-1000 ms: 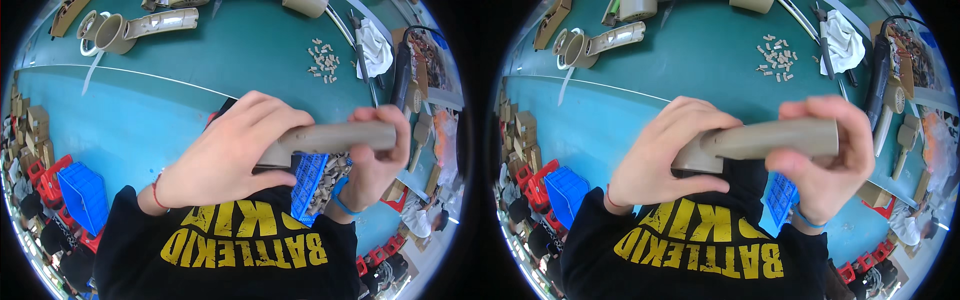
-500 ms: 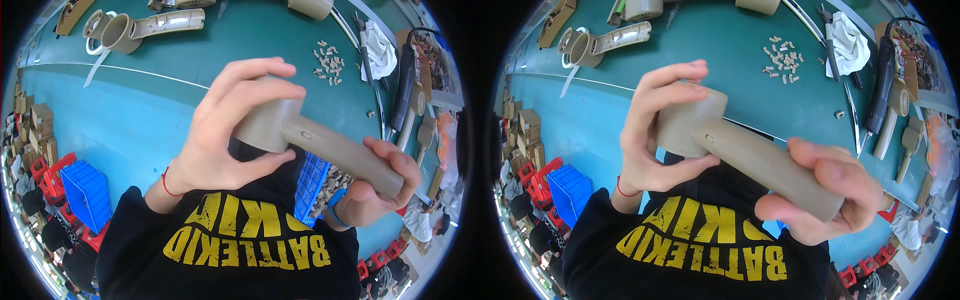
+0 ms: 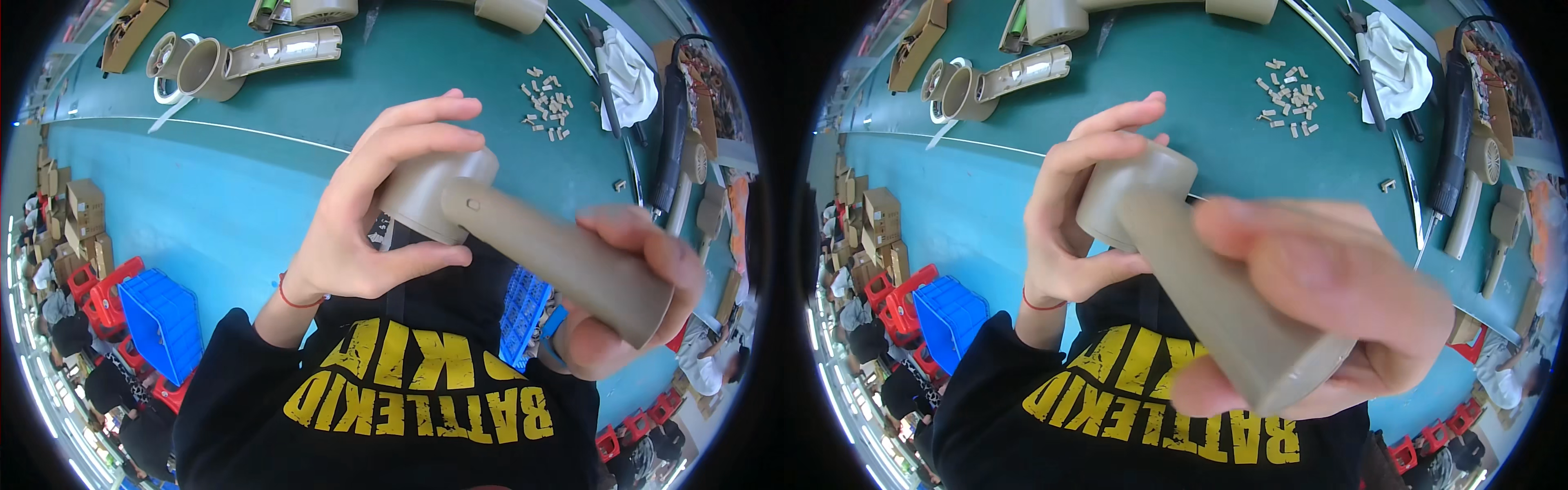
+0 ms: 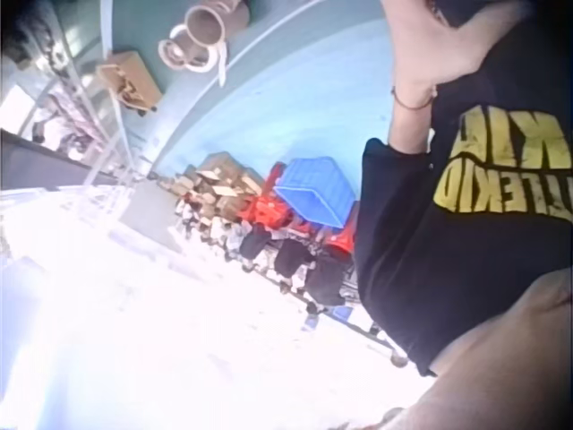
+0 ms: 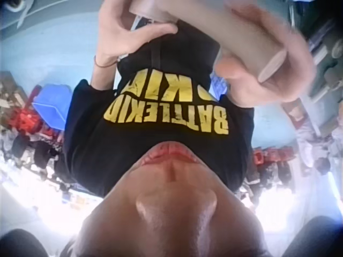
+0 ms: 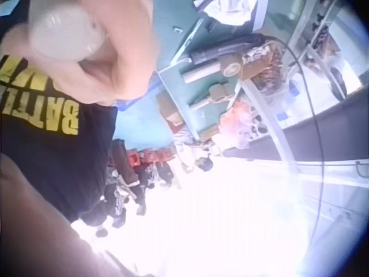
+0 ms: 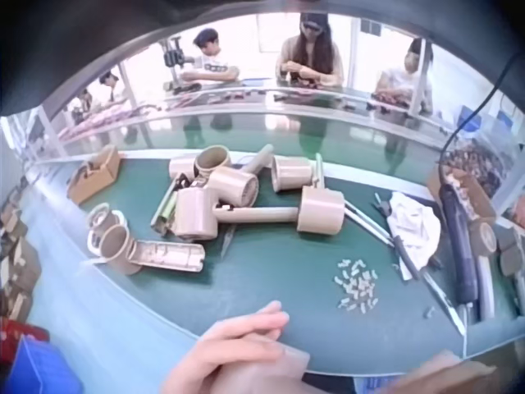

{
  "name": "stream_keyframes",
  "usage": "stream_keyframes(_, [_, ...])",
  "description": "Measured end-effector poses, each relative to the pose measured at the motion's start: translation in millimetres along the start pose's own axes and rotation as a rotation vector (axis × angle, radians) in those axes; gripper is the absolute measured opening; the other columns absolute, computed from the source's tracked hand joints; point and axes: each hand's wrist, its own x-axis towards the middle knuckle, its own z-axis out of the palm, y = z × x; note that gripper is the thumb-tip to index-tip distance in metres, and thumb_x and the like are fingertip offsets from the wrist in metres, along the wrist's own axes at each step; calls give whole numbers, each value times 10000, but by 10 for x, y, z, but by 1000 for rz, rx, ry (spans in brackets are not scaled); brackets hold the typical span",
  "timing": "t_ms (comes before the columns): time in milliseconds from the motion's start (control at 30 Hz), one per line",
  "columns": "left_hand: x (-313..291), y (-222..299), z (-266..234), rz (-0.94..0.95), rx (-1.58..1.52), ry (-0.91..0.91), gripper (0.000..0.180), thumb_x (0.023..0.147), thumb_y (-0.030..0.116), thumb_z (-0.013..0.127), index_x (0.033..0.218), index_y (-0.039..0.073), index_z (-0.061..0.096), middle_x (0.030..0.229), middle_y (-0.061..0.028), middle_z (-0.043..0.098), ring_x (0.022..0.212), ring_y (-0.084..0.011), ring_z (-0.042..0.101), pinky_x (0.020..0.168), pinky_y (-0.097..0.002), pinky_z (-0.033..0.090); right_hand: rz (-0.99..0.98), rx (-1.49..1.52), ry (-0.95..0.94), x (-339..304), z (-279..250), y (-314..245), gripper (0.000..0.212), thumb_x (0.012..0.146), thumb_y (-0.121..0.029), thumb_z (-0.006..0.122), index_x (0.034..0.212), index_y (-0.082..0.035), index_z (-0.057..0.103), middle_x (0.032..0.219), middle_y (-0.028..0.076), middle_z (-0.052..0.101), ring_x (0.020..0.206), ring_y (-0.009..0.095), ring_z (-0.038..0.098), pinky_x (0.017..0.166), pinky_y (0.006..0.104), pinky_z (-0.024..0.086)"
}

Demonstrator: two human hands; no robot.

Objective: Assembling hand-held electric fans by placing electronic components into plastic housings and securing them with an electric screwdriver.

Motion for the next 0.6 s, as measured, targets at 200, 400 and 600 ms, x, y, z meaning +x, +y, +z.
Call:
stream_keyframes(200, [-60, -26, 67, -37, -85, 60, 623, 629, 78, 793, 1217, 35, 589, 1336, -174, 453, 1296, -359, 407, 1053, -445, 353, 2, 15, -143, 166, -2, 184, 780, 715, -256, 825, 1340, -37, 412, 1251, 250, 518, 1162, 325, 537, 923, 387, 520])
stream_keyframes(400, [-82, -180, 91, 172, -19, 161, 552, 646, 129, 802, 1161, 50, 617, 1295, -182, 436, 1262, -385, 418, 1040, -474, 356, -7, 27, -313, 315, 35, 277, 876, 708, -183, 839, 1424, -55, 352, 1379, 288, 429, 1296, 366, 447, 984, 407, 480])
stream_keyframes(600, [-26, -166, 223, 249, 13, 97, 586, 741, 206, 769, 1254, 75, 519, 1325, -198, 377, 1304, -399, 333, 1064, -503, 312, 188, 262, -71, 5, 349, 460, 567, 719, -146, 786, 1224, 30, 598, 1396, 240, 454, 1235, 363, 513, 1011, 418, 424])
